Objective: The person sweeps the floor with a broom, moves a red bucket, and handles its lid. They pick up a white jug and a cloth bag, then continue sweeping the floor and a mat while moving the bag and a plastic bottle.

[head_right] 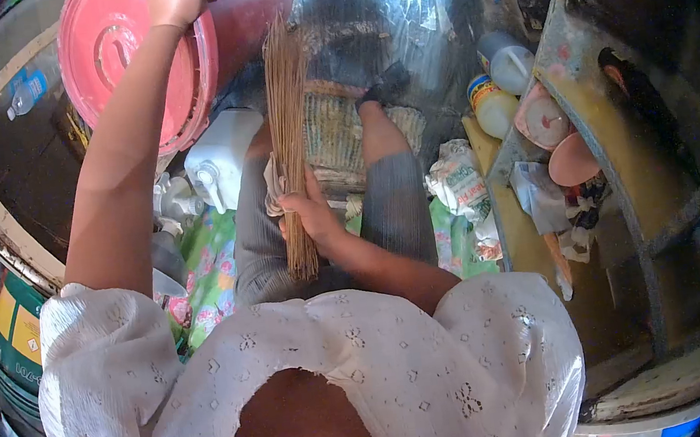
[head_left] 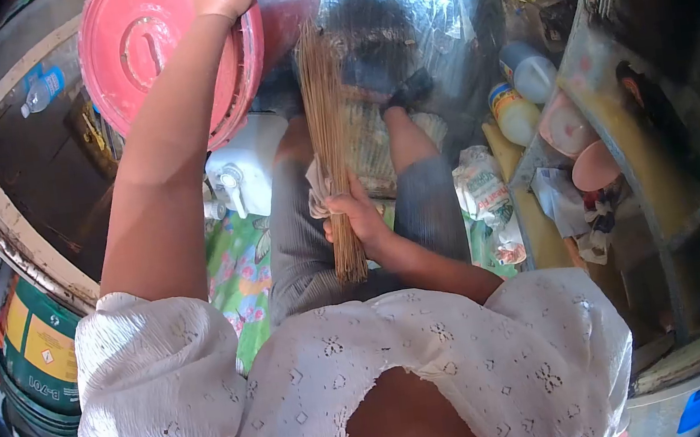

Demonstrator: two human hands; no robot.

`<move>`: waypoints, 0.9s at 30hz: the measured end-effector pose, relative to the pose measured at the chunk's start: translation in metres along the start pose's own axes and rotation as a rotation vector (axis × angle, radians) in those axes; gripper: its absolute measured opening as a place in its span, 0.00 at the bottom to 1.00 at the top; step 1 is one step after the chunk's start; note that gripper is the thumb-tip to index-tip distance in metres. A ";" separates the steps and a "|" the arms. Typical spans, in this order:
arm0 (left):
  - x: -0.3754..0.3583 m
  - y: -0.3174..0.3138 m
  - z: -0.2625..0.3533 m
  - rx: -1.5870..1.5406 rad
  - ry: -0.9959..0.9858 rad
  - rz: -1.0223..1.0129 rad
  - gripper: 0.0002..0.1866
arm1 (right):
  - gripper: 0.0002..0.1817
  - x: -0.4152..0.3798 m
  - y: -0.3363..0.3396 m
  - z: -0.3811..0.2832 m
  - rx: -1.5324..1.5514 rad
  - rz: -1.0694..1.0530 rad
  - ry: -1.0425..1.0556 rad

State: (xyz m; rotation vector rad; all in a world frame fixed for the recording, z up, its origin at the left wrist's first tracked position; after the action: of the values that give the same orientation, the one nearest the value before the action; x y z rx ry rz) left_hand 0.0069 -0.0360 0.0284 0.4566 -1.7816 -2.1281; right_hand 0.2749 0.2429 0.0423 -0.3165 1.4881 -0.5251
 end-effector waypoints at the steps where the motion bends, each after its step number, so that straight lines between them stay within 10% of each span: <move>1: 0.002 0.001 0.001 0.002 0.001 0.001 0.13 | 0.38 0.003 0.001 0.001 -0.001 -0.002 -0.001; 19: 0.001 0.004 0.008 -0.082 -0.020 -0.019 0.13 | 0.37 0.004 0.023 0.006 -0.073 0.157 0.193; 23: -0.002 -0.001 0.002 -0.088 -0.033 -0.021 0.11 | 0.27 0.057 0.013 0.040 0.043 0.024 -0.016; 26: -0.002 0.003 0.009 -0.084 -0.033 -0.008 0.11 | 0.09 0.153 0.028 0.005 0.207 -0.648 -0.132; 27: 0.000 0.004 0.009 -0.070 -0.022 -0.015 0.11 | 0.09 0.181 0.068 -0.054 0.042 0.107 0.014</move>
State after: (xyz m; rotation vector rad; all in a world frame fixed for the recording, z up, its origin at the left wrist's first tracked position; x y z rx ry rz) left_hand 0.0027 -0.0290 0.0342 0.4321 -1.7143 -2.2055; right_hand 0.2310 0.2135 -0.1512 -0.1992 1.4961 -0.4731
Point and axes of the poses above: each hand's wrist, its own x-axis towards the middle knuckle, its own y-axis out of the back of the hand, z = x × y, the point moved 9 cm from there along x, towards the middle knuckle, and after that the axes turned 12 degrees about y, right-handed, at the moved point
